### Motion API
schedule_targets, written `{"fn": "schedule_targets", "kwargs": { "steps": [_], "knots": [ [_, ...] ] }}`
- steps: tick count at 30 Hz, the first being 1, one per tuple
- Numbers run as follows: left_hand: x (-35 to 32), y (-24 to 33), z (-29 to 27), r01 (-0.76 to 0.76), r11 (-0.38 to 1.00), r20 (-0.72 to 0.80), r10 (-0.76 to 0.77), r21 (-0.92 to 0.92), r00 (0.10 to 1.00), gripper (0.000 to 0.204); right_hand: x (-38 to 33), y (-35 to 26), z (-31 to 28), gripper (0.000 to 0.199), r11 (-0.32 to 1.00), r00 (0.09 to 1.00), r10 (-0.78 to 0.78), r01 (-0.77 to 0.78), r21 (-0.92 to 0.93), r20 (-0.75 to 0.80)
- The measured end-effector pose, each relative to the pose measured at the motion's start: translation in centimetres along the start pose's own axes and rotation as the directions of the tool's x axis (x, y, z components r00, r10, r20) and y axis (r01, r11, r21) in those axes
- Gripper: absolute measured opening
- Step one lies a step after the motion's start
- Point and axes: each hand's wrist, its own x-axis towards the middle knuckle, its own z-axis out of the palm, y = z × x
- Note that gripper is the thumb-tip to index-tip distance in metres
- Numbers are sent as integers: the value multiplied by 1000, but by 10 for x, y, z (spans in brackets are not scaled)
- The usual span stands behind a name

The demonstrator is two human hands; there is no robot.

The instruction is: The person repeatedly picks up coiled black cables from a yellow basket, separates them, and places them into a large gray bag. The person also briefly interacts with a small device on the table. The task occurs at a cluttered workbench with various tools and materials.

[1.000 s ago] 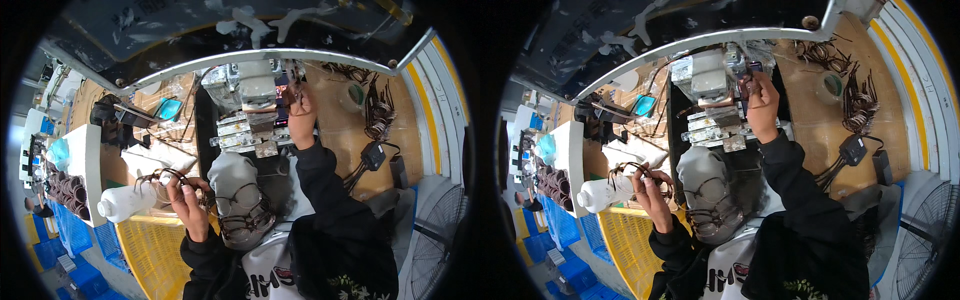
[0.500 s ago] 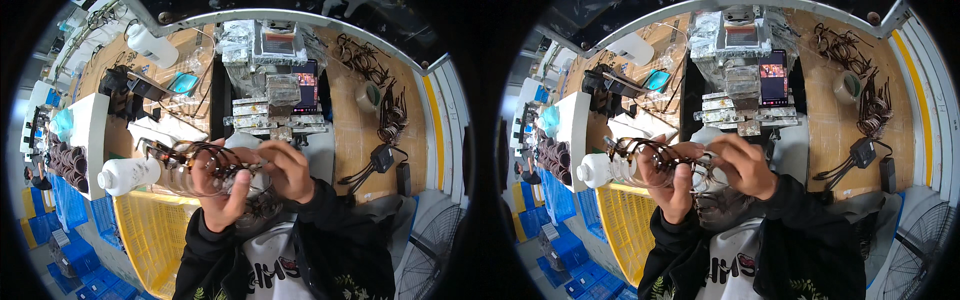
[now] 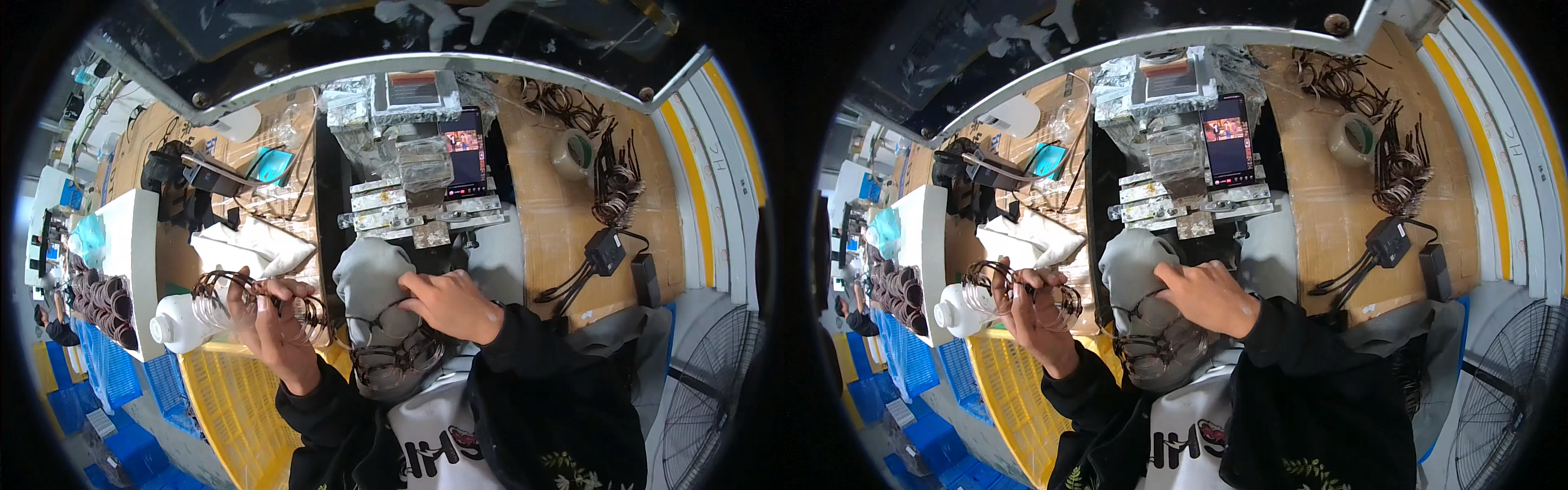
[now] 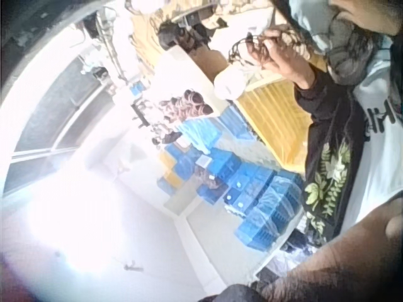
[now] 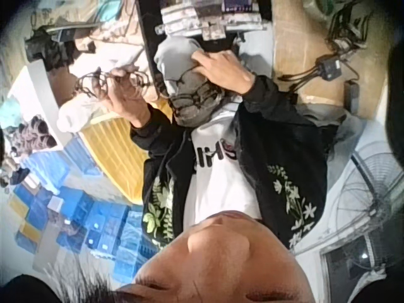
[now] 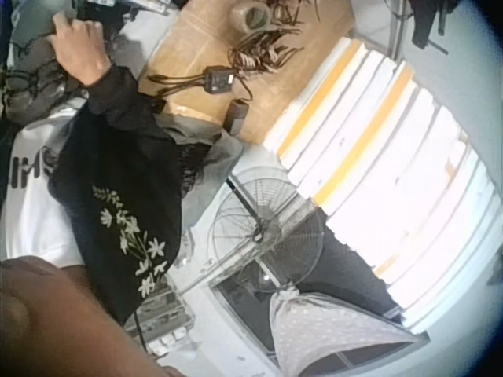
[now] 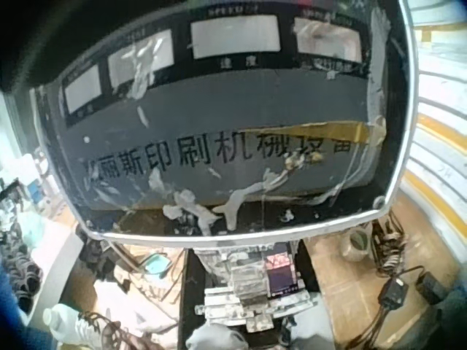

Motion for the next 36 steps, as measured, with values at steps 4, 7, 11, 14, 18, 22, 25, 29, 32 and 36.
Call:
{"fn": "schedule_targets", "kwargs": {
  "steps": [4, 7, 11, 14, 18, 22, 25, 29, 32, 36],
  "knots": [
    [-2, -2, -6, -108, 988, 31, 105, 109, 994, 44, -4, -3, -21, 12, 986, 960, -92, 126, 112, -265],
    [-4, -3, -11, -234, 954, 60, 227, 187, 972, 46, -8, 10, -48, 10, 894, 843, 45, 205, 398, -535],
    [-9, -8, -9, -170, 975, 49, 165, 145, 985, 46, 26, 43, -68, 20, 443, 692, 415, 413, 796, -590],
    [-11, -9, -6, -165, 975, 100, 151, 147, 983, 46, 57, 62, -65, 17, 301, 659, 500, 477, 826, -562],
    [-13, -9, -3, -118, 978, 90, 104, 170, 990, 46, 78, 72, -52, 29, 470, 616, 469, 432, 769, -633],
    [-16, -10, 1, -69, 993, 117, 57, 94, 991, 45, 84, 75, -47, 27, 500, 601, 423, 470, 728, -678],
    [-15, -11, 6, 10, 997, 146, -21, 75, 989, 41, 83, 74, -47, 26, 534, 592, 408, 463, 708, -695],
    [-13, -9, 17, 156, 987, 120, -150, -42, 981, 59, 66, 60, -37, 25, 539, 533, 391, 528, 656, -750],
    [-9, -4, 23, 310, 914, 216, -258, -263, 942, 87, 46, 36, -21, 23, 625, 494, 90, 648, 435, -865],
    [-8, -2, 36, 305, 889, 447, -132, -342, 885, 88, 30, -2, -2, 19, 894, 522, -115, 425, 141, -845]
  ]
}}
